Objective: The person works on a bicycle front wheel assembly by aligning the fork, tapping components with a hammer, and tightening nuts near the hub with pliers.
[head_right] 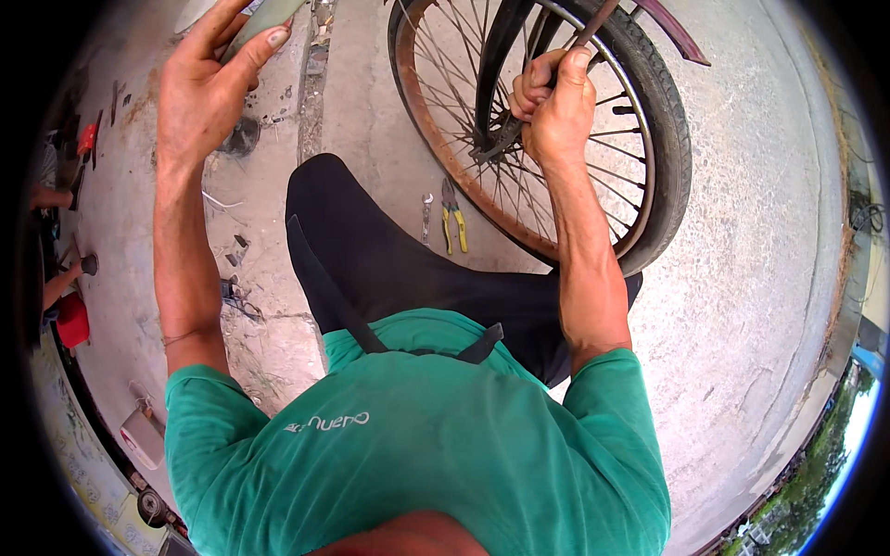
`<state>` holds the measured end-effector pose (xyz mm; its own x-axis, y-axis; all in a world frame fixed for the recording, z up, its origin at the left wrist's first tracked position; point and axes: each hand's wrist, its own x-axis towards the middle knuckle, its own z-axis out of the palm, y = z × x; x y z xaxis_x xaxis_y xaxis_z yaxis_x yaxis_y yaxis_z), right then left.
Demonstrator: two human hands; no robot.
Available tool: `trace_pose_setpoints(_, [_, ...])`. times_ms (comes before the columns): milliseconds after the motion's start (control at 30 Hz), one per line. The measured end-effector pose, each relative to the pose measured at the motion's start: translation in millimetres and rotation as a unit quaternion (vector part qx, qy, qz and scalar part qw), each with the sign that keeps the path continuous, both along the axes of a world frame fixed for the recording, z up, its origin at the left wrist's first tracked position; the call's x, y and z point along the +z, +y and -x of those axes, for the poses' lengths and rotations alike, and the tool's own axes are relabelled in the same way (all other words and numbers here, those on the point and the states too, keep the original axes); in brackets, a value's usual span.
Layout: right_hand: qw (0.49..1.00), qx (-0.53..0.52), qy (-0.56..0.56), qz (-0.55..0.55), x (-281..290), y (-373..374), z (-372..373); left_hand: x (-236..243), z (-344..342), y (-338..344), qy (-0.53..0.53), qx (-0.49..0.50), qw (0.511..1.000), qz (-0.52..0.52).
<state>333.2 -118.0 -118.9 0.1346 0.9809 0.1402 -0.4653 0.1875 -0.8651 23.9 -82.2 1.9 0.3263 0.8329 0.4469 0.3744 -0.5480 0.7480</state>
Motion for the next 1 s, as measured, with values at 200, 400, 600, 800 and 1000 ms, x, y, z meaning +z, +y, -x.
trace_pose_setpoints(200, [0.999,0.027,0.019,-0.006,4,2,11,-8,3,7,-0.037,-0.030,0.999,-0.003])
trace_pose_setpoints(400, [0.999,0.045,-0.002,-0.006,-6,5,-3,-7,6,9,0.005,0.006,1.000,0.000])
trace_pose_setpoints(600, [0.999,0.033,-0.002,-0.010,-7,5,1,-11,-4,17,0.027,0.002,0.999,-0.020])
trace_pose_setpoints(800, [0.999,0.044,0.000,-0.013,-10,8,2,9,-15,8,0.031,0.020,0.999,0.009])
trace_pose_setpoints(1000, [1.000,0.029,0.001,-0.012,-6,-1,-4,59,-26,-12,0.083,0.011,0.993,-0.079])
